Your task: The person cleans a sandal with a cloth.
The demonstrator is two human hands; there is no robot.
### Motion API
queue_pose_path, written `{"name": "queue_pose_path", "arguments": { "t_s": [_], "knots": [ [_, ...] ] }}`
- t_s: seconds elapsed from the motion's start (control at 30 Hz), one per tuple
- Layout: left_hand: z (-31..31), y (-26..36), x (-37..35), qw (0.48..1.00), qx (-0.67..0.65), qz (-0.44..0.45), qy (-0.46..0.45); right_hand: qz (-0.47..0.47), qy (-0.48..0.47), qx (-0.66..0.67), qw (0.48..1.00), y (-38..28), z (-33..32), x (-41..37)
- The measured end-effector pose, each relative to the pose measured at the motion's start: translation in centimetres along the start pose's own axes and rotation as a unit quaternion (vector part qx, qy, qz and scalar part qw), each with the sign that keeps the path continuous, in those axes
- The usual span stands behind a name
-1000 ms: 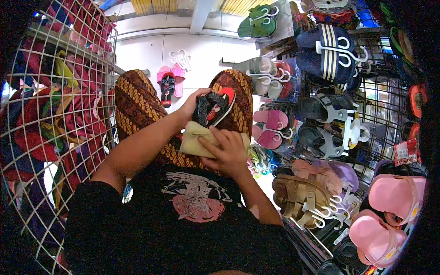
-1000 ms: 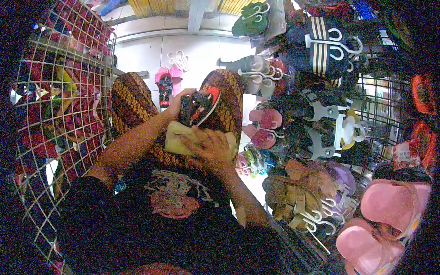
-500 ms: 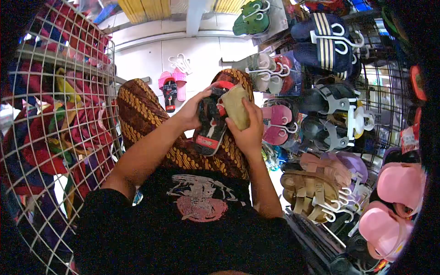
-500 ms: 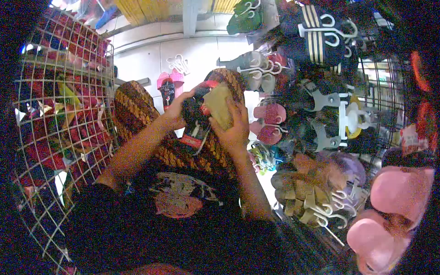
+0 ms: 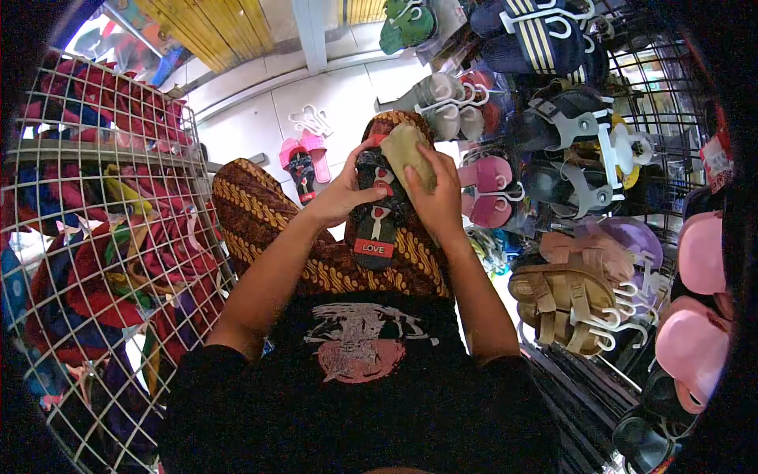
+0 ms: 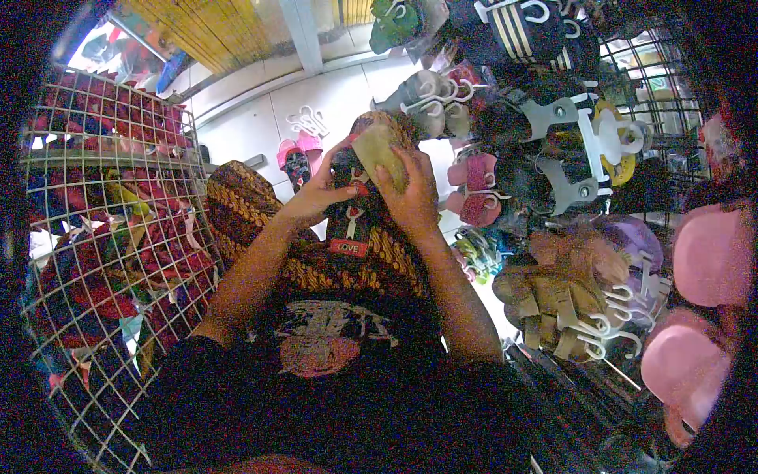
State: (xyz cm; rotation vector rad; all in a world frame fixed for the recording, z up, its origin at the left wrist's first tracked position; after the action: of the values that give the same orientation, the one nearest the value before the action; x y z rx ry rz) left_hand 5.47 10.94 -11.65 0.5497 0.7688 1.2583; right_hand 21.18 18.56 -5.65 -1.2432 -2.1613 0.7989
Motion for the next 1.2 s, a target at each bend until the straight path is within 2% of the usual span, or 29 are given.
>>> {"name": "queue_pose_path", "arguments": {
  "t_s": [0.07,0.27,0.4,0.47,0.5,0.57,0.6,0.63,0.73,0.77,0.87,0.9,0.93,1.0,1.03,1.1,1.13,1.17,1.2],
  "knots": [
    [0.2,0.2,-0.1,1.0,0.027,0.013,0.0,-0.004,0.001,-0.002,1.0,0.0,-0.1,0.0],
    [0.7,1.1,-0.4,0.967,0.242,0.079,-0.009,-0.012,0.011,0.018,1.0,0.1,-0.3,-0.2],
    [0.6,0.6,-0.4,0.966,0.249,0.065,0.008,0.005,0.032,-0.004,0.999,0.2,-0.7,-0.3],
    [0.0,0.2,-0.4,0.973,0.224,0.046,0.027,0.032,0.053,-0.067,0.996,0.0,-0.6,-0.7],
    [0.3,0.8,-0.8,0.979,0.202,0.007,0.043,0.043,0.063,-0.098,0.992,0.0,-0.7,-1.0],
    [-0.3,0.5,-1.3,0.997,-0.035,0.014,0.074,0.088,0.01,-0.109,0.99,0.8,-0.6,-1.3],
    [-0.4,0.3,-1.4,0.984,-0.155,0.018,0.086,0.111,-0.017,-0.115,0.987,0.7,-0.6,-1.4],
    [-0.3,0.9,-1.7,0.979,-0.16,0.017,0.125,0.135,-0.044,-0.08,0.987,-0.4,-1.4,-1.4],
    [-1.6,-0.7,-0.8,0.967,-0.231,-0.077,0.075,0.055,0.014,-0.026,0.998,0.3,-1.5,-1.7],
    [-1.5,-1.5,-1.5,0.965,-0.233,-0.079,0.094,0.039,0.011,0.003,0.999,0.6,-1.7,-1.9],
    [-2.0,-2.9,-2.6,0.915,-0.386,-0.118,0.012,0.085,-0.046,0.03,0.995,0.6,-2.4,-2.7],
    [-0.6,-2.0,-2.9,0.863,-0.481,-0.094,-0.122,0.101,-0.042,0.023,0.994,0.4,-2.7,-3.1],
    [0.9,-0.8,-3.0,0.856,-0.484,-0.097,-0.152,0.076,-0.038,-0.004,0.996,0.1,-3.0,-3.5],
    [3.5,1.3,-3.4,0.84,-0.488,-0.105,-0.212,0.026,-0.029,-0.059,0.998,-0.4,-3.7,-4.4],
    [2.7,0.5,-3.2,0.871,-0.452,-0.134,-0.136,-0.022,0.004,-0.082,0.996,-0.1,-3.5,-5.1],
    [0.6,-1.5,-3.0,0.953,-0.241,-0.183,-0.011,-0.041,-0.055,-0.18,0.981,-0.3,-3.1,-6.6],
    [2.2,0.1,-3.7,0.969,-0.142,-0.2,0.023,-0.051,-0.084,-0.229,0.968,-0.7,-3.1,-7.2],
    [3.8,1.7,-4.3,0.972,-0.043,-0.223,0.053,-0.02,-0.095,-0.222,0.97,-0.7,-3.2,-7.7],
    [3.2,0.5,-3.9,0.975,-0.104,-0.198,0.008,0.007,-0.105,-0.233,0.967,-1.2,-3.4,-7.9]
  ]
}}
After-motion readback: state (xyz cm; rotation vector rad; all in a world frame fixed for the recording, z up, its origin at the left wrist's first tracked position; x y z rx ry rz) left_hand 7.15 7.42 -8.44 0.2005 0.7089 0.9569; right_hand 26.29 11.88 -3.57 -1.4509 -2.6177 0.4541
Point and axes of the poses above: each hand's wrist, its own x-axis towards the middle knuckle, its own z-axis out of the palm, y = z × x, the point moved 5 cm from there along x, towards the middle knuckle, and after that the axes turned 3 degrees about -x, right-handed, at the moved point
